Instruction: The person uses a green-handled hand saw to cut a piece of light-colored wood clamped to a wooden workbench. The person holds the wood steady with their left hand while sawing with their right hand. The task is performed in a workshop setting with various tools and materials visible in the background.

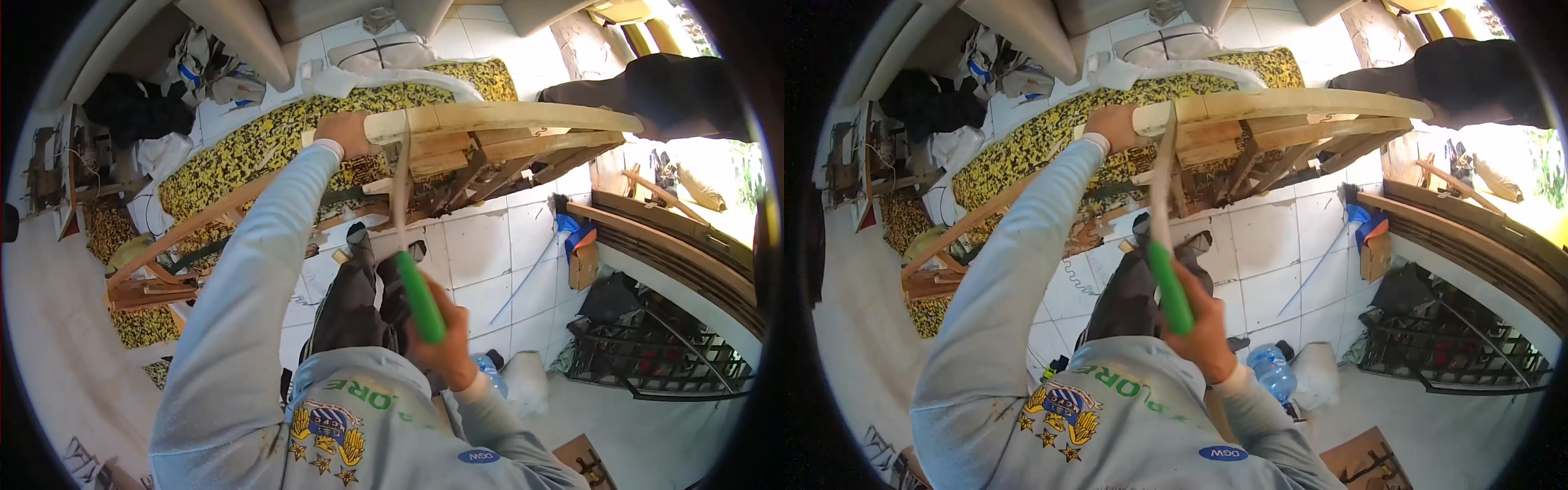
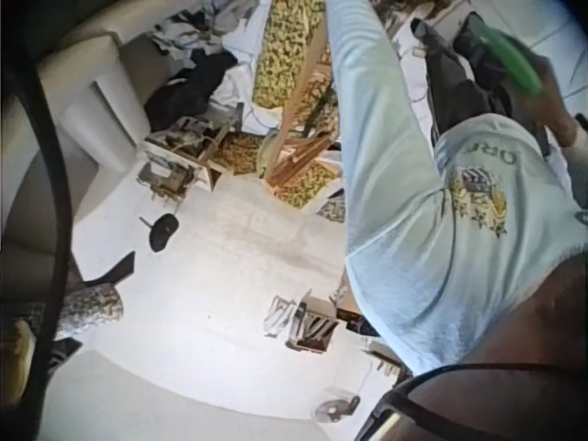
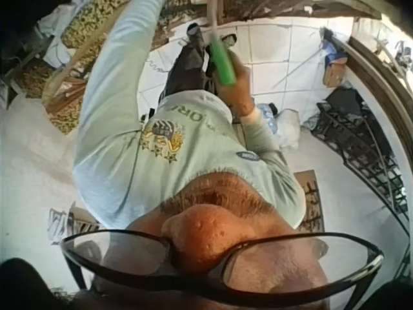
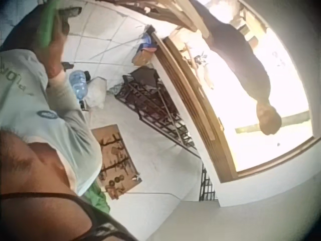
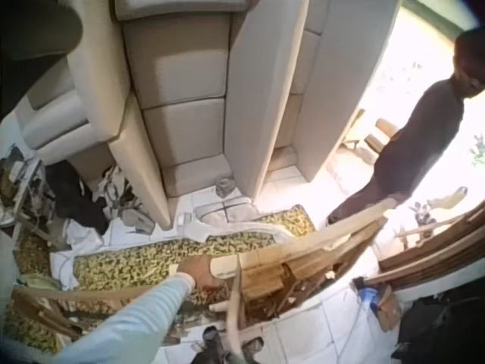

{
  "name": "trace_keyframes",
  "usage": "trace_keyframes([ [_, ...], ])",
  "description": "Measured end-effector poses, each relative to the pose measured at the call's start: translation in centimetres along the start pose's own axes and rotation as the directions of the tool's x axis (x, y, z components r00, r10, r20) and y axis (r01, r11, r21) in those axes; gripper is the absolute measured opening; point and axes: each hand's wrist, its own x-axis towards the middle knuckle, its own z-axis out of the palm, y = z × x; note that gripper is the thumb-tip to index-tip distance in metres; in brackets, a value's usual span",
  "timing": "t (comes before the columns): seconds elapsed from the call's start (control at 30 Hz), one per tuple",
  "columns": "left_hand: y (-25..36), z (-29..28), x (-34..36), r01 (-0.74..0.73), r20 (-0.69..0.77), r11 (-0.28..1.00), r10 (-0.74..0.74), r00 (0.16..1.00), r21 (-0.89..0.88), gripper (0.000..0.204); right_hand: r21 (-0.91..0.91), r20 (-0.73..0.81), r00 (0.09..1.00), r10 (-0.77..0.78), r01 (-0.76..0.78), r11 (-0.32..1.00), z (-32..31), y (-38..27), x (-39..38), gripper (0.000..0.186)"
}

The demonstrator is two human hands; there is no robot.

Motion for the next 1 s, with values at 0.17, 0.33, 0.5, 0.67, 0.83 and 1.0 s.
trace_keyframes([
  [0.17, -0.2, 0.0, 0.0, -0.010, 0.000, 0.998, 0.010, 1.000, 0.070, 0.064, -0.122, -0.172, 0.978, -0.116, 0.096, 0.988, 0.3, 2.4, -2.5, 0.083],
  [0.33, 1.6, -0.3, -2.4, 0.068, 0.030, 0.991, -0.072, 0.997, 0.116, 0.071, -0.012, -0.266, 0.964, 0.003, -0.007, 1.000, -5.4, 1.3, -6.1, 0.062],
  [0.5, 0.6, 0.5, 0.0, -0.005, -0.024, 0.991, 0.009, 1.000, 0.130, 0.072, 0.001, -0.220, 0.974, -0.057, 0.059, 0.998, -4.3, -3.2, -2.7, 0.063],
  [0.67, 0.3, 0.7, -0.5, -0.001, -0.001, 0.991, 0.001, 1.000, 0.135, 0.070, 0.049, -0.245, 0.968, 0.060, -0.050, 0.998, -4.3, -3.5, -3.6, 0.054],
  [0.83, 1.9, 0.1, -3.7, 0.061, 0.008, 0.991, -0.062, 0.998, 0.116, 0.073, -0.096, -0.338, 0.924, -0.177, 0.153, 0.984, -3.0, 3.6, -2.3, 0.054],
  [1.0, 5.0, 1.0, -3.6, 0.017, 0.033, 0.992, -0.021, 0.999, 0.127, 0.075, -0.120, -0.458, 0.860, -0.225, 0.191, 0.974, -1.3, 5.3, 21.1, 0.039],
])
